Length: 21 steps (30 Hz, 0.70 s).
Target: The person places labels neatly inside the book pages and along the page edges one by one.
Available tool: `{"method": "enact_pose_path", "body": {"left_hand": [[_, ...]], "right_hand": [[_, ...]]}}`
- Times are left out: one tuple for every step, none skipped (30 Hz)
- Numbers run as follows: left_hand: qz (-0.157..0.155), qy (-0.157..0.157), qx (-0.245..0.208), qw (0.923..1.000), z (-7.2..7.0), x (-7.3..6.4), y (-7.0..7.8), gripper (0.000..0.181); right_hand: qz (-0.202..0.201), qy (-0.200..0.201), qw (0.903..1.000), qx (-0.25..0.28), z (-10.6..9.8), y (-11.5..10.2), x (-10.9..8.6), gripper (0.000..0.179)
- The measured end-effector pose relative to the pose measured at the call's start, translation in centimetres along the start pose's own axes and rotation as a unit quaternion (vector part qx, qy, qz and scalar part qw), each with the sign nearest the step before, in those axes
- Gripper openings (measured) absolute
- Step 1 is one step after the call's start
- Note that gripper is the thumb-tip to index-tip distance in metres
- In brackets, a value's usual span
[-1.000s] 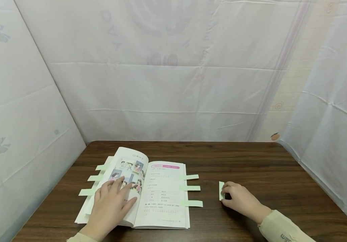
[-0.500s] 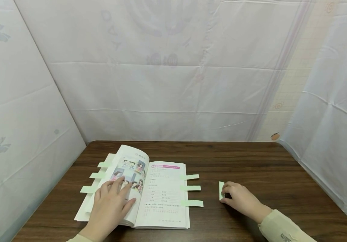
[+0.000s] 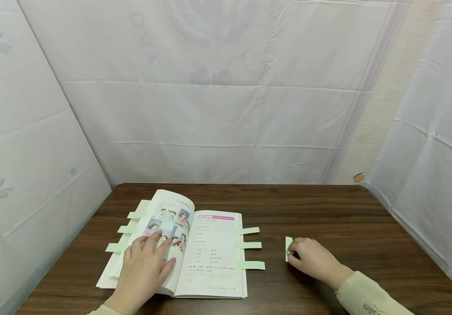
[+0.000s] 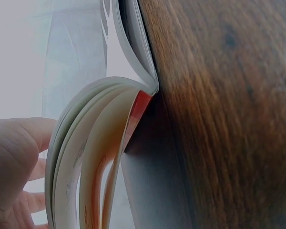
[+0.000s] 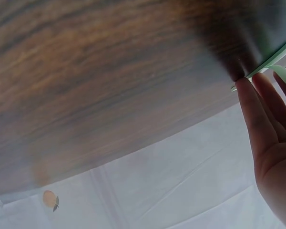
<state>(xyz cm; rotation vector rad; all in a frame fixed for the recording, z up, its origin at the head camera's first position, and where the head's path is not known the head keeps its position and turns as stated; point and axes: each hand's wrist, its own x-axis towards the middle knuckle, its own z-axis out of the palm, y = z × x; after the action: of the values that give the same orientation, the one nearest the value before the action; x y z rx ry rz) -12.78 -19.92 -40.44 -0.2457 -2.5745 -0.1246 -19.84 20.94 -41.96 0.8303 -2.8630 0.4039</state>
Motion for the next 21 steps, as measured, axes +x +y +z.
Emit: {"method": "enact_pose_path", "body": {"left_hand": [[-0.001,-0.001,0.0,1.0,0.0,0.0,0.02,0.043],[-0.002,-0.002,-0.001,1.0,-0.01,-0.01,0.06,0.043],[-0.003,-0.004,-0.002,1.0,-0.02,-0.02,0.09,0.043],[-0.005,-0.006,-0.003,1.0,-0.03,-0.02,0.13,0.043],[-0.006,-0.008,-0.003,0.9999,-0.04,-0.03,0.16,0.043],[-0.008,-0.01,-0.004,0.9999,-0.05,-0.03,0.2,0.043],[-0.009,-0.013,-0.005,0.9999,-0.05,-0.04,0.24,0.043],[-0.01,-0.015,-0.005,0.9998,-0.04,-0.04,0.28,0.043],[-0.012,-0.017,-0.006,0.9998,-0.04,-0.05,0.32,0.042],[-0.013,-0.018,-0.006,0.9997,-0.01,-0.06,0.36,0.042],[-0.014,-0.02,-0.005,0.9997,0.01,-0.08,0.42,0.041],[-0.016,-0.021,-0.004,0.9996,0.04,-0.09,0.47,0.041],[-0.017,-0.023,-0.003,0.9996,0.05,-0.12,0.51,0.041],[-0.019,-0.024,-0.002,0.9995,0.07,-0.15,0.56,0.041],[-0.019,-0.025,-0.001,0.9995,0.11,-0.17,0.61,0.042],[-0.02,-0.026,0.001,0.9995,0.14,-0.19,0.66,0.043],[-0.022,-0.029,0.002,0.9993,0.18,-0.22,0.7,0.044],[-0.024,-0.032,0.004,0.9992,0.22,-0.23,0.73,0.046],[-0.025,-0.035,0.005,0.999,0.25,-0.24,0.78,0.048],[-0.027,-0.038,0.006,0.9989,0.3,-0.25,0.83,0.05],[-0.028,-0.041,0.006,0.9987,0.34,-0.25,0.89,0.052]], "right_hand": [[-0.004,0.004,1.0,-0.006,0.05,0.03,0.06,0.013],[-0.009,0.008,0.9998,-0.014,0.11,0.07,0.12,0.013],[-0.012,0.012,0.9997,-0.02,0.15,0.09,0.19,0.013],[-0.013,0.015,0.9995,-0.026,0.2,0.1,0.25,0.013],[-0.015,0.018,0.9992,-0.031,0.25,0.11,0.31,0.012],[-0.016,0.02,0.999,-0.036,0.28,0.1,0.35,0.011],[-0.016,0.023,0.9987,-0.042,0.31,0.1,0.38,0.011],[-0.017,0.025,0.9985,-0.045,0.33,0.09,0.4,0.011],[-0.015,0.025,0.9985,-0.046,0.36,0.06,0.41,0.011],[-0.015,0.025,0.9985,-0.047,0.36,0.03,0.41,0.011],[-0.014,0.024,0.9985,-0.047,0.37,0.02,0.41,0.011],[-0.015,0.025,0.9984,-0.048,0.4,0.03,0.41,0.011],[-0.017,0.028,0.9983,-0.049,0.43,0.04,0.41,0.011],[-0.018,0.03,0.9982,-0.049,0.48,0.05,0.41,0.011],[-0.019,0.032,0.9981,-0.05,0.54,0.07,0.4,0.01],[-0.022,0.034,0.9978,-0.053,0.58,0.11,0.4,0.009],[-0.024,0.038,0.9974,-0.056,0.64,0.13,0.41,0.008],[-0.028,0.043,0.9968,-0.061,0.7,0.14,0.4,0.007],[-0.032,0.047,0.9961,-0.066,0.74,0.14,0.4,0.006],[-0.035,0.051,0.9955,-0.072,0.79,0.14,0.43,0.006],[-0.038,0.055,0.9947,-0.078,0.83,0.14,0.47,0.006]]}}
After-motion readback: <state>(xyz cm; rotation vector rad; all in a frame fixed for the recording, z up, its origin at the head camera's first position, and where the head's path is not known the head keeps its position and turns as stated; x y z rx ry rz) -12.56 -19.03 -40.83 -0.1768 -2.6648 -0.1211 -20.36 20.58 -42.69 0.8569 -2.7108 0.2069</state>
